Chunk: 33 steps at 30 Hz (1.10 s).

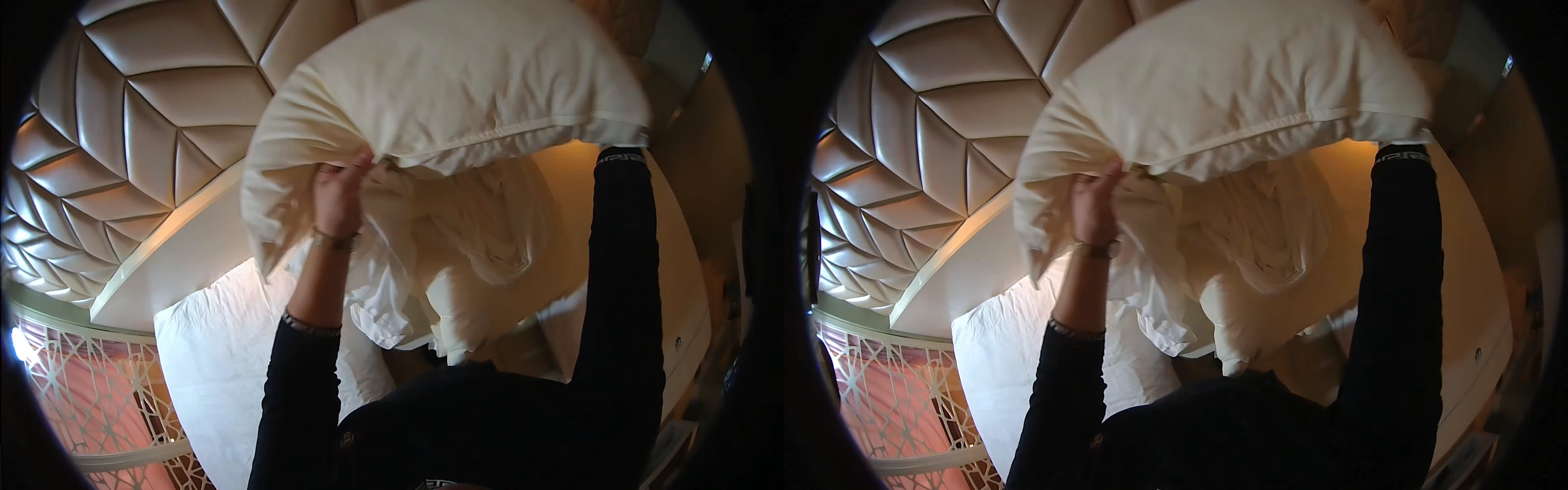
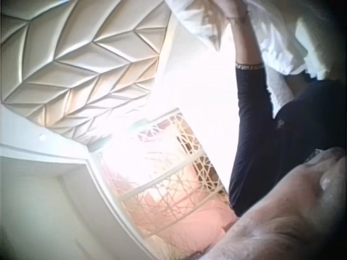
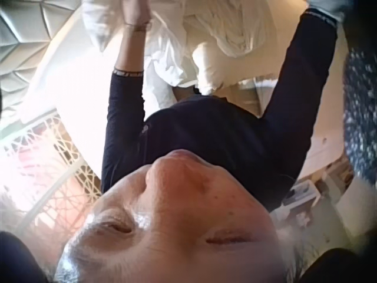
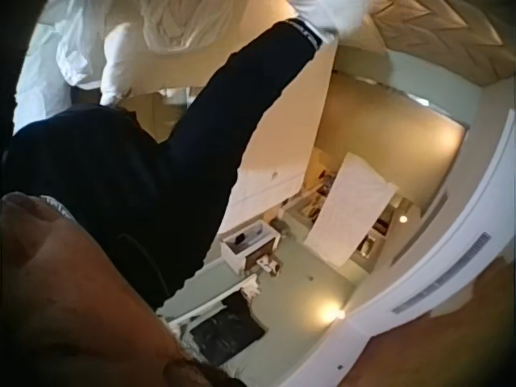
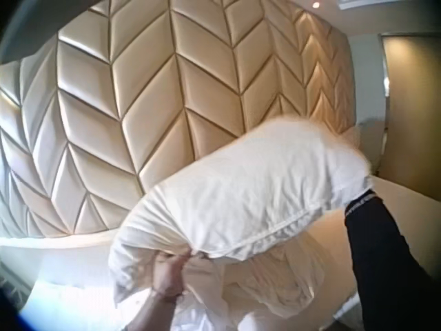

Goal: The person inserts a pillow into a pillowcase, adjusts the corners, and places it on the bed. They repeat this process with a second pillow and then spread a duvet over the mattress.

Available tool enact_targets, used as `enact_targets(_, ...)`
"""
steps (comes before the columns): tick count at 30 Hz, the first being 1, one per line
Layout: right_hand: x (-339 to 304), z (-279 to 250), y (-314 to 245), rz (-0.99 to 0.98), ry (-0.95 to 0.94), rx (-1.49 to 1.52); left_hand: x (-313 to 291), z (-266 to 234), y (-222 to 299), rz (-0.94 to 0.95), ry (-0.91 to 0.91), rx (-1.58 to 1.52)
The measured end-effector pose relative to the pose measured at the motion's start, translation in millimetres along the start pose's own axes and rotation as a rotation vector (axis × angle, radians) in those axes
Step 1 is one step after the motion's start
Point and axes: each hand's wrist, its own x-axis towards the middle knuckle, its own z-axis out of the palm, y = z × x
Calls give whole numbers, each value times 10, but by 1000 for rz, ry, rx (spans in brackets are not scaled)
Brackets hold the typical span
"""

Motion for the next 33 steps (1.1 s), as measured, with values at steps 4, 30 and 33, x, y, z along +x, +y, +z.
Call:
enact_targets(4,-489,110,758,423,-19,217,-26,-144,-658,-167,51,65)
enact_targets(30,-1403,885,910,118,-193,-480,-61,-163,-968,-210,65,86)
enact_targets(33,-1684,544,903,-115,-170,-536,-234,-293,-733,-307,-22,162)
